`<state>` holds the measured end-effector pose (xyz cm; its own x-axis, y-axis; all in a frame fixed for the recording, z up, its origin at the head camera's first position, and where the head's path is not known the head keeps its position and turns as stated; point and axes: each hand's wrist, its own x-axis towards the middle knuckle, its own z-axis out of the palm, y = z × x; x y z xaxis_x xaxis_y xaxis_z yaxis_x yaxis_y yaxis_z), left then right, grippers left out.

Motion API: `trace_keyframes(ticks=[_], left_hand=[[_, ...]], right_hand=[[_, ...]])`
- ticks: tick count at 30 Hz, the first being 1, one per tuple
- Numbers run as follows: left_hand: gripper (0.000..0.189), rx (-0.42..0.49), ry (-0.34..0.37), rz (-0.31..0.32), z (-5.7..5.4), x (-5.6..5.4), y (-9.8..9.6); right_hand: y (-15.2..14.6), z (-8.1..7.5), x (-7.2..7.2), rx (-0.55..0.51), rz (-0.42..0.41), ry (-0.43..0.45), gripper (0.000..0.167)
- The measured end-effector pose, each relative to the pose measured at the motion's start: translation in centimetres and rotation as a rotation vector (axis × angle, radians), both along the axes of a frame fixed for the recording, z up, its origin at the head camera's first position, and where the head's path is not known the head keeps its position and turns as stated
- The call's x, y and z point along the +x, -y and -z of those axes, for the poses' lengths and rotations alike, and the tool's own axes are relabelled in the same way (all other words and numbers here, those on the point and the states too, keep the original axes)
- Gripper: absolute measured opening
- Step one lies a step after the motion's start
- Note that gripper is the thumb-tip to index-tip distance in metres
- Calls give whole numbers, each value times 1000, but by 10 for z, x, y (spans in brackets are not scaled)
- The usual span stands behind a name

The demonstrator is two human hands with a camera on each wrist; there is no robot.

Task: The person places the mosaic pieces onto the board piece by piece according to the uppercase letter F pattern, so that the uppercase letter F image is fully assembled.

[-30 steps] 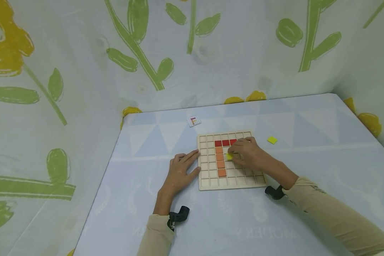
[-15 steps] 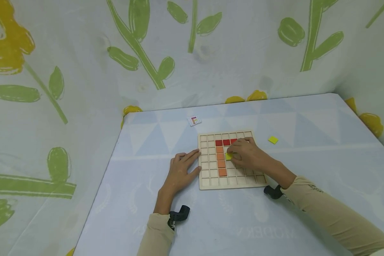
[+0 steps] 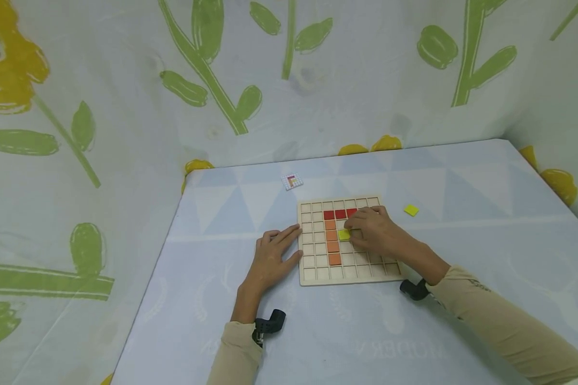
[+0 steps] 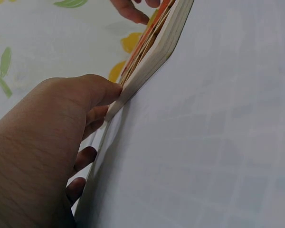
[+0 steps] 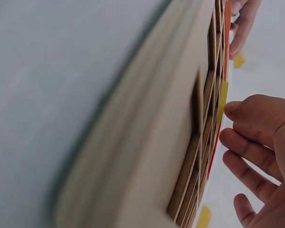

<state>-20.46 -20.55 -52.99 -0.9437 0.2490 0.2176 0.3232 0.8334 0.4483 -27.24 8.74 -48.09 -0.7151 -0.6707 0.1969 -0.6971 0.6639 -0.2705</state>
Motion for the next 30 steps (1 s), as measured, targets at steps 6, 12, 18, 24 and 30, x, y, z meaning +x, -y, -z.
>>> trace_keyframes(ticks=[6,12,18,24,30], left_hand=[[55,-8,-9,-1,1,0,2],[55,4,3,-8,1,1,1],[56,8,33,-11,1,1,-1],[56,4,12,-4,1,0,-1],[56,1,26,-9,0,0,-1]], right_hand=[[-4,-2,3,-50,10,51,21],[-2,0,9,-102,-143,4,18],[-6,-1,10,-77,-105,27,17],[-20,-6,5,-89,12,48,20],[-40,-8,0,-97,74,34,22]])
